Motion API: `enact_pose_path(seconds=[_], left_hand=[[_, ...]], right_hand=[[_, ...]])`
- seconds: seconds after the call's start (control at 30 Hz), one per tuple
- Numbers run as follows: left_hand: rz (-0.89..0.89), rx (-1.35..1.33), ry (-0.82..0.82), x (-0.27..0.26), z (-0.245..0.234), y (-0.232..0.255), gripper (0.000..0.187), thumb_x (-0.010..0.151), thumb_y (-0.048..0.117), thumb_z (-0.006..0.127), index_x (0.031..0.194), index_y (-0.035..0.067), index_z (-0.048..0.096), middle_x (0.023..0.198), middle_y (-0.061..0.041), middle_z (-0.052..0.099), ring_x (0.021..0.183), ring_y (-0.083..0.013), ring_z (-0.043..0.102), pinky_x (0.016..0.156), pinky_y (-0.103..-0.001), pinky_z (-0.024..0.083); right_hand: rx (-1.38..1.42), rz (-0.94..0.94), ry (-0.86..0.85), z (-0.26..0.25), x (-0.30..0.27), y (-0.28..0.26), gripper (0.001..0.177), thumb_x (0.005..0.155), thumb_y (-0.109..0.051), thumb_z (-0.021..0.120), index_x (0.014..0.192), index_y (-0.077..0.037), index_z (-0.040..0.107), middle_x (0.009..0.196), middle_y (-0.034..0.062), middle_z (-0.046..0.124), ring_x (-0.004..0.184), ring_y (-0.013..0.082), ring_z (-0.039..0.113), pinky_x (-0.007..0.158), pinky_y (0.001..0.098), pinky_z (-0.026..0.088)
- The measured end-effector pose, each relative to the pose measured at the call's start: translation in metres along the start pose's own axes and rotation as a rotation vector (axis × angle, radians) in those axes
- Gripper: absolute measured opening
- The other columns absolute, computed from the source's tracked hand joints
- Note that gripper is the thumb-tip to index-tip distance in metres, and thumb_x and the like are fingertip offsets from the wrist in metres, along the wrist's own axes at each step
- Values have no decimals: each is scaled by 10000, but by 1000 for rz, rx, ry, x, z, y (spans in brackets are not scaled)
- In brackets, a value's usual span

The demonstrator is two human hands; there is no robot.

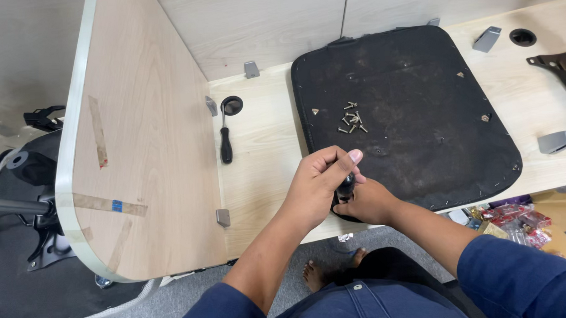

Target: The person uses a screwdriver to fasten screws into the underside of a black chair seat. They repeatedly pick up screws and tighten them into pre-drilled holes on the seat base.

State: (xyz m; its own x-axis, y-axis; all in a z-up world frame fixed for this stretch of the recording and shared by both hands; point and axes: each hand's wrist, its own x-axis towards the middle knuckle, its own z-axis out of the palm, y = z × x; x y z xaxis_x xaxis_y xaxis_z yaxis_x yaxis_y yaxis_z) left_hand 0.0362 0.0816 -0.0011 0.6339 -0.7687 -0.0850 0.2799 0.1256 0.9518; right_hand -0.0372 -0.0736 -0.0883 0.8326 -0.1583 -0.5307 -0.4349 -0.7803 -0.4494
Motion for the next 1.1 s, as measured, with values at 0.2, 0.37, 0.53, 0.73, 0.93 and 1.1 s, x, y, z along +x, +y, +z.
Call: enact_pose_path(seconds=[0.2, 0.37, 0.53, 0.73, 0.93, 1.1], left_hand=[[11, -48, -45, -7, -5, -5, 306, 988, 342, 671, 797, 103, 668, 772, -12, 692, 753, -69, 573, 779, -257, 488], [-20, -17, -76, -14, -6, -5, 313, 994, 345, 666, 813, 90, 681, 783, -14, 685, 752, -64, 566, 758, -252, 480], [-22, -39, -98, -13, -11, -5, 308, 992, 342, 664, 825, 83, 672, 789, -12, 681, 755, -57, 568, 758, -253, 495], [37, 14, -89, -19, -15, -1, 304, 1024, 347, 600, 851, 99, 631, 808, -27, 703, 787, -62, 591, 831, -246, 492], [20, 31, -89, -20, -18, 2, 401, 1053, 409, 528, 820, 94, 614, 784, -5, 673, 755, -75, 585, 763, -287, 503], [-34, 89, -79, -16, -6, 1, 421, 1042, 415, 559, 790, 86, 637, 742, 3, 635, 680, -78, 498, 654, -269, 458]], right_hand=[[-58, -80, 96, 7, -3, -3, 284, 831, -338, 694, 952, -83, 729, 968, 94, 743, 982, 259, 708, 894, 419, 537], [63, -131, 189, 9, -14, -15, 336, 831, -299, 689, 1102, -100, 682, 1075, 89, 731, 1080, 279, 677, 928, 423, 525], [41, -130, 168, 10, -13, -16, 308, 848, -269, 672, 1100, -92, 690, 1090, 97, 736, 1099, 279, 678, 952, 418, 522], [21, -98, 185, 16, -12, -10, 324, 818, -273, 728, 1071, -74, 697, 1097, 133, 702, 1069, 301, 663, 932, 429, 517], [-79, 106, 91, 12, -9, -11, 358, 850, -318, 765, 1021, -14, 684, 1029, 147, 691, 970, 269, 693, 873, 385, 552], [147, -50, 89, 8, -13, -5, 332, 826, -244, 723, 1123, -105, 668, 1032, 82, 727, 972, 226, 699, 861, 380, 547]])
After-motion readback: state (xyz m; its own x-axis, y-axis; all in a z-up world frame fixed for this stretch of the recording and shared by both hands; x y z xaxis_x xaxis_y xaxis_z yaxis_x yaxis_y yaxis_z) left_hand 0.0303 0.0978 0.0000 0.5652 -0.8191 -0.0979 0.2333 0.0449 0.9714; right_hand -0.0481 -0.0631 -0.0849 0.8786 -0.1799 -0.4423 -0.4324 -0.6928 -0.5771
